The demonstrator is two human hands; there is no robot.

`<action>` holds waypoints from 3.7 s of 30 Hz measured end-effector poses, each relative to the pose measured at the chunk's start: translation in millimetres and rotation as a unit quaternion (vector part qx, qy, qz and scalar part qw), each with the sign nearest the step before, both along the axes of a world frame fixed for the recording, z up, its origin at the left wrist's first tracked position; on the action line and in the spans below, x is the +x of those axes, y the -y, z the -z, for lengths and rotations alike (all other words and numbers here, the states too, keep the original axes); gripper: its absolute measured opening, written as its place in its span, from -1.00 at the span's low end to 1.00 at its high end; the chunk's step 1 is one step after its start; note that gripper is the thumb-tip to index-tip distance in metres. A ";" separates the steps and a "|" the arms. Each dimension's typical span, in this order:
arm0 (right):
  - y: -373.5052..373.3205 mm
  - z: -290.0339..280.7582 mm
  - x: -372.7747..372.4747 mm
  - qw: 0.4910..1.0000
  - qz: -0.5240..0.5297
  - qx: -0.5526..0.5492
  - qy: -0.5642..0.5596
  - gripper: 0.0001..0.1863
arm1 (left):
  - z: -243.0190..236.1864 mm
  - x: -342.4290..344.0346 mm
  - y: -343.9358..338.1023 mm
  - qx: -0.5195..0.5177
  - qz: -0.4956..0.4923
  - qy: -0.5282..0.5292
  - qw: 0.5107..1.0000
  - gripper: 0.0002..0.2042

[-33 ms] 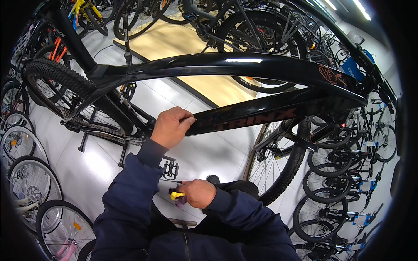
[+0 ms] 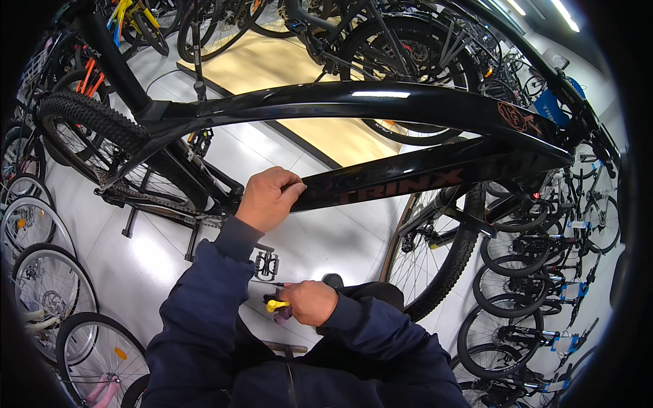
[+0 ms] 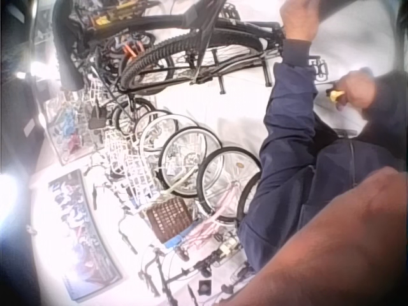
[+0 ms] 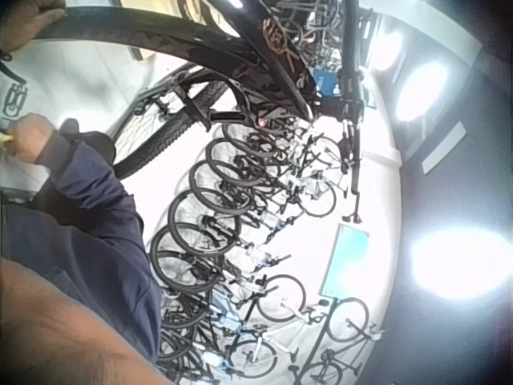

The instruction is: The person uses a yellow-handled screwdriver to tighten screws on the down tube of a black bicycle frame. They repeatedly insert the screwdriver, turn it clockwise, and reposition to work on different fasteners along the frame.

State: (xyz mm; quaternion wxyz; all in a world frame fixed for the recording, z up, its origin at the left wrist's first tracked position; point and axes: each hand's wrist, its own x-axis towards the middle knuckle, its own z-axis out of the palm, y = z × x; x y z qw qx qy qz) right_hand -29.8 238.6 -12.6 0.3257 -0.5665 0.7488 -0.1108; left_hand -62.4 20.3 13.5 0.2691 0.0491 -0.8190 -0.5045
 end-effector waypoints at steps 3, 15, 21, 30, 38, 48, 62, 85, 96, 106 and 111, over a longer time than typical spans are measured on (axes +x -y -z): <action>-0.5 0.3 0.1 1.000 0.003 0.000 0.002 -0.77 | 0.6 -1.8 -2.0 -0.041 -0.014 -0.011 0.999 -0.88; -1.1 3.7 0.9 1.000 0.002 -0.007 -0.009 -0.79 | 4.0 -11.7 -7.0 -0.150 -0.043 -0.036 0.987 -0.72; -0.8 6.5 0.0 1.000 -0.006 -0.009 -0.008 -0.79 | 4.7 -8.9 -6.7 -0.123 -0.041 -0.049 0.990 -0.78; -0.4 7.1 -0.4 1.000 -0.008 0.004 -0.007 -0.77 | 0.6 0.6 -3.5 -0.054 -0.017 -0.026 0.998 -0.90; -1.0 6.6 -0.6 1.000 -0.005 0.011 0.002 -0.78 | 0.5 3.1 -0.1 -0.024 -0.003 -0.033 0.999 -0.89; -0.9 1.9 0.4 1.000 -0.001 0.004 -0.003 -0.76 | -1.3 1.9 -1.1 -0.051 -0.018 -0.001 0.999 -0.87; 0.0 -1.2 1.6 1.000 0.011 -0.005 -0.002 -0.82 | -4.2 4.7 -0.8 -0.033 0.008 -0.008 0.999 -0.88; -0.6 2.2 -0.1 1.000 -0.004 0.005 0.001 -0.75 | 2.7 -1.9 1.7 0.187 -0.007 0.127 0.974 -0.76; -1.6 3.3 0.0 1.000 -0.003 0.002 -0.001 -0.77 | 4.7 -2.1 -3.3 0.176 -0.019 0.095 0.980 -0.77; -2.5 6.4 -1.1 1.000 -0.009 -0.018 0.003 -0.78 | 6.0 -3.3 -4.6 0.213 0.003 0.073 0.974 -0.79; -3.0 6.9 0.0 1.000 0.003 -0.022 0.002 -0.80 | 2.8 -0.9 -4.5 0.186 -0.010 0.108 0.977 -0.80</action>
